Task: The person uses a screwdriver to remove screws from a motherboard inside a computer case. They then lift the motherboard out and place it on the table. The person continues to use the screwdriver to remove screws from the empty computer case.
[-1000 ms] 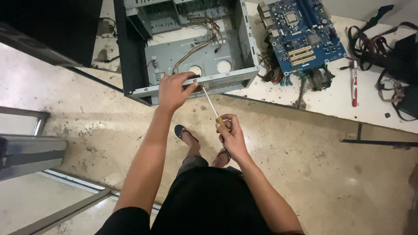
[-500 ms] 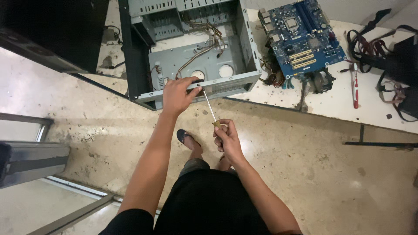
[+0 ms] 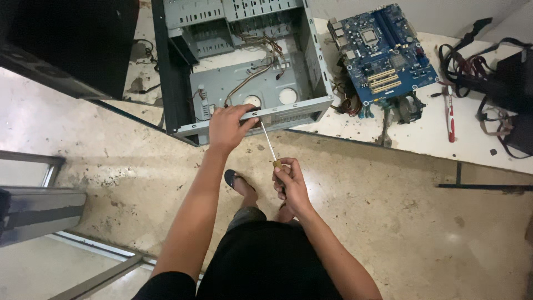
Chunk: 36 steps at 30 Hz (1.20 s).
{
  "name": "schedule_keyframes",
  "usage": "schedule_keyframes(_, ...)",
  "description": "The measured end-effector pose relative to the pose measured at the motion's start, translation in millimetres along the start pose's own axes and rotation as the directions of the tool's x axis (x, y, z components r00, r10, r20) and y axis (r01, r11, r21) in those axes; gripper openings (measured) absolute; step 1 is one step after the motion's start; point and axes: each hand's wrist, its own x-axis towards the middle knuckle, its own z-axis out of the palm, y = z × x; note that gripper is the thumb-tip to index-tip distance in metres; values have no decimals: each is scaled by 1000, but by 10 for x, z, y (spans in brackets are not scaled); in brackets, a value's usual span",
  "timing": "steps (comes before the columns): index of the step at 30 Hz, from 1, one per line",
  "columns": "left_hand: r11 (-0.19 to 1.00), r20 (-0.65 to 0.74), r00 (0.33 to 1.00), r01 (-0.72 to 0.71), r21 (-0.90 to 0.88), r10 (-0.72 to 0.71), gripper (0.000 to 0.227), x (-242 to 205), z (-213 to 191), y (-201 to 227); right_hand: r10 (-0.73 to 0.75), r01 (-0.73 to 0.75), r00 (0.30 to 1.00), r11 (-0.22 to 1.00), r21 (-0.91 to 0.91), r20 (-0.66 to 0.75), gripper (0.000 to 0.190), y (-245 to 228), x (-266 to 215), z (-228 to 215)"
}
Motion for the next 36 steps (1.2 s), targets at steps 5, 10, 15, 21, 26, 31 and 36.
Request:
schedule_keyframes(5,999,0,999,-49,3,49,38,-20,-20,-25,68,-72,996,995,76,52,19,-88,-31,2)
schedule_keyframes(10,999,10,999,-32,-15,32,40,-21,-66,27,149,-197,974,928,318,169,16,18,63,-80)
schedule_keyframes(15,999,33,999,-34,28,33,43,1,-45,7,105,-117,991,979,164,83,14,61,32,94)
schedule_keyframes(21,998,109,994,-20,67,13,44,7,-103,69,-173,93,985,595,-799,-14,26,14,-92,237)
schedule_keyframes(26,999,134,991,-8,44,2,50,-25,-164,97,-46,40,996,995,-87,-71,27,-69,-61,199)
schedule_keyframes(31,999,127,992,-3,48,-3,45,0,-94,39,210,-299,949,835,462,235,33,32,38,88)
schedule_keyframes(36,999,78,997,-10,41,7,39,-16,-3,-54,315,-416,883,867,273,347,52,62,169,-57)
